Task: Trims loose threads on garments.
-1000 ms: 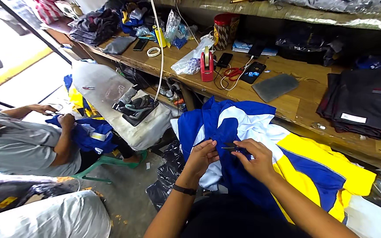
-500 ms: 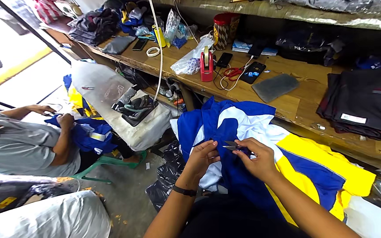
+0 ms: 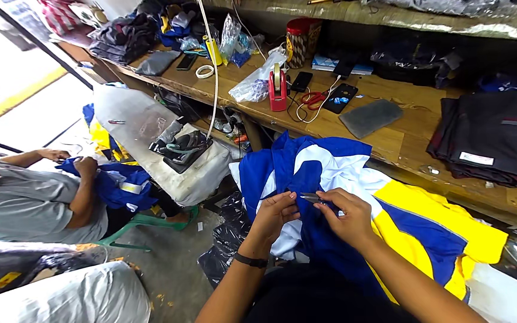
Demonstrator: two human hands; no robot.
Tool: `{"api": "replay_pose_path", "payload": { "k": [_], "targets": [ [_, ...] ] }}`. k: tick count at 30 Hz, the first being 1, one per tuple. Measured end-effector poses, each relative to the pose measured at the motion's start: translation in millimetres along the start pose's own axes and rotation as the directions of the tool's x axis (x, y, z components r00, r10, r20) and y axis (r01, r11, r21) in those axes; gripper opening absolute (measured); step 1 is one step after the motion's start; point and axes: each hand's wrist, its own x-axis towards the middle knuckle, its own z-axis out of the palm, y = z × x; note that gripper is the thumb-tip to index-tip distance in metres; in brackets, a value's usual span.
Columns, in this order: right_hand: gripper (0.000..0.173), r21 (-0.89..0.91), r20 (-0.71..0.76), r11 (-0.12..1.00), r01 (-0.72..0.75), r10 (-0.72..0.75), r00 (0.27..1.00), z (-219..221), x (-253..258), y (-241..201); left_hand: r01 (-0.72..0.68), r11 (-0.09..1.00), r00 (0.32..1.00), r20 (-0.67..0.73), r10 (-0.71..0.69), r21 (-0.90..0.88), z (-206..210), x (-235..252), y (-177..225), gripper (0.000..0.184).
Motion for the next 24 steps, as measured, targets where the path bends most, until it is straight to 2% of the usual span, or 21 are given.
{"api": "replay_pose_path", "payload": {
  "k": [3,4,6,8,10,12,14,16,17,20,22,24],
  "targets": [
    [0.024,0.011,-0.004,1.0,-0.019,0.019,1.0,1,0,1,-0.001,1.0,1.0,-0.006,0.001,0.005,0,0,0,0.019],
    [0.025,0.066,0.007,0.996,-0.063,0.062,0.998,1,1,0,-0.004,1.0,1.0,-0.007,0.004,0.007,0,0,0,0.019],
    [0.027,0.303,0.073,0.931,-0.206,0.193,0.979,-1,2,-3,-0.019,1.0,1.0,-0.013,0.019,0.013,-1,1,-2,0.019],
    [0.022,0.608,0.214,0.711,-0.353,0.282,0.935,-4,4,-10,-0.025,0.999,1.0,-0.009,0.025,0.027,-3,1,-4,0.02],
    [0.022,0.776,0.375,0.429,-0.462,0.275,0.885,-1,1,-14,-0.021,1.0,1.0,0.015,0.021,0.023,-6,4,-8,0.021],
    [0.031,0.816,0.473,0.242,-0.524,0.241,0.847,10,-3,-16,-0.03,1.0,0.998,0.053,0.03,-0.002,-7,5,-13,0.019],
    [0.034,0.822,0.507,0.147,-0.549,0.25,0.825,22,-6,-19,-0.077,0.997,0.993,0.089,0.076,0.004,-8,6,-19,0.014],
    [0.034,0.823,0.522,0.092,-0.561,0.269,0.81,30,-4,-23,-0.164,0.982,0.985,0.064,0.159,0.093,-9,7,-26,0.01],
    [0.034,0.817,0.532,0.082,-0.571,0.272,0.802,32,-3,-24,-0.209,0.963,0.978,0.041,0.205,0.171,-10,8,-29,0.014],
    [0.037,0.767,0.584,0.133,-0.628,0.265,0.768,26,-1,-25,-0.327,0.879,0.935,-0.015,0.354,0.347,-14,9,-35,0.022],
    [0.037,0.711,0.643,0.171,-0.682,0.237,0.729,17,0,-26,-0.386,0.847,0.903,-0.041,0.429,0.366,-16,9,-37,0.011],
    [0.032,0.657,0.715,0.165,-0.735,0.172,0.678,9,1,-25,-0.413,0.843,0.886,-0.062,0.46,0.344,-18,8,-38,0.003]
  ]
}}
